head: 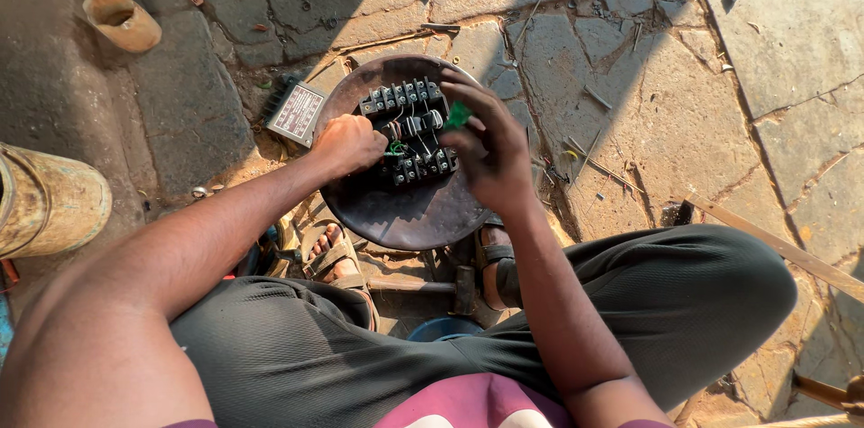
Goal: The person uses a screwdriver to tighten screws on a black electrical component placed on a metal stool. They manipulate wires and small green connectors while seated outdoors on a paved surface.
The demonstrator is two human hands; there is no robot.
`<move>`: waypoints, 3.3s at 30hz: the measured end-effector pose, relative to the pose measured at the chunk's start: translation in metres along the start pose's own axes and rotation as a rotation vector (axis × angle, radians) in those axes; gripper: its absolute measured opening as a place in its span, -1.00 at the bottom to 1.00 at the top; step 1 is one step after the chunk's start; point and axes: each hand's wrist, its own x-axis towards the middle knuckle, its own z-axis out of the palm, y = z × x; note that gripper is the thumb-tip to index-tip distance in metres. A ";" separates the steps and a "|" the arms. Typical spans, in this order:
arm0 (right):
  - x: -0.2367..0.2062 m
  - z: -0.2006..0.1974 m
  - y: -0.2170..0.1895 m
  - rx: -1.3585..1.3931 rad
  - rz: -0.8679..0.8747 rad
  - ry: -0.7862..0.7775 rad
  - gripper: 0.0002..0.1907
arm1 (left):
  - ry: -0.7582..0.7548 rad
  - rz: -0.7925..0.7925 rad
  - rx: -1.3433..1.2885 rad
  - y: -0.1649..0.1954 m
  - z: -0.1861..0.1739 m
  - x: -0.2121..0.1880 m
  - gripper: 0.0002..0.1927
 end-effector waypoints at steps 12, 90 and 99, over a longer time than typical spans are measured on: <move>-0.008 0.012 0.010 -0.027 0.071 0.057 -0.60 | 0.069 0.036 0.011 0.003 0.000 -0.002 -0.51; 0.007 0.042 0.035 0.464 0.234 0.297 -0.72 | 0.144 0.462 0.428 0.011 -0.010 -0.005 -0.85; 0.029 0.008 0.065 1.015 0.373 -0.164 -0.47 | 0.147 0.426 0.509 0.017 -0.008 -0.010 -0.83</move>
